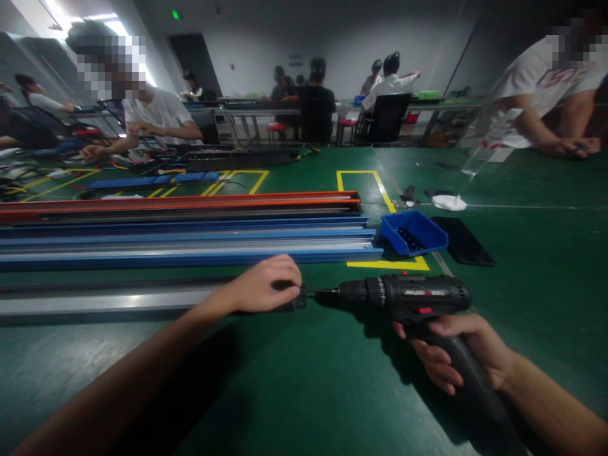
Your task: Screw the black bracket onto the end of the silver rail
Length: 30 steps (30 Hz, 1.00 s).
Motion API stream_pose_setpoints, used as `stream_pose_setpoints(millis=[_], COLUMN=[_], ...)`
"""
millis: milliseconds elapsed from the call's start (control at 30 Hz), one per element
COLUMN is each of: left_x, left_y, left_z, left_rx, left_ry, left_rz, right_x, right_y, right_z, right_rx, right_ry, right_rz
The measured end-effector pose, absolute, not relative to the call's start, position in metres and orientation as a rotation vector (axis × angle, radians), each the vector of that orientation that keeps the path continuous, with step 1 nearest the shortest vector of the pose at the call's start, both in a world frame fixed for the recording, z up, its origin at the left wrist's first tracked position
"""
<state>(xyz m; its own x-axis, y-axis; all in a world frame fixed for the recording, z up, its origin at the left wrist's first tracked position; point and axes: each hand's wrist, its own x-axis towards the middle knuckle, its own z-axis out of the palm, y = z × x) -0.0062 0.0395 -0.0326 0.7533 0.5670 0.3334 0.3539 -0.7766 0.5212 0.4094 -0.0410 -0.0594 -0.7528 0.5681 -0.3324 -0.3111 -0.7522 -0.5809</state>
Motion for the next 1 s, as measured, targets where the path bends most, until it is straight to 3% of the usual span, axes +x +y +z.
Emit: stream_pose_setpoints(millis=[1000], left_x=[-0.0066], left_y=[0.0388], left_z=[-0.0298], left_rx=[2.522], left_ry=[0.691], left_rz=[0.650], right_x=[0.4106], right_y=[-0.0405], right_z=[-0.0605], right_rx=[-0.668], right_ry=[-0.657], right_rz=[2.450])
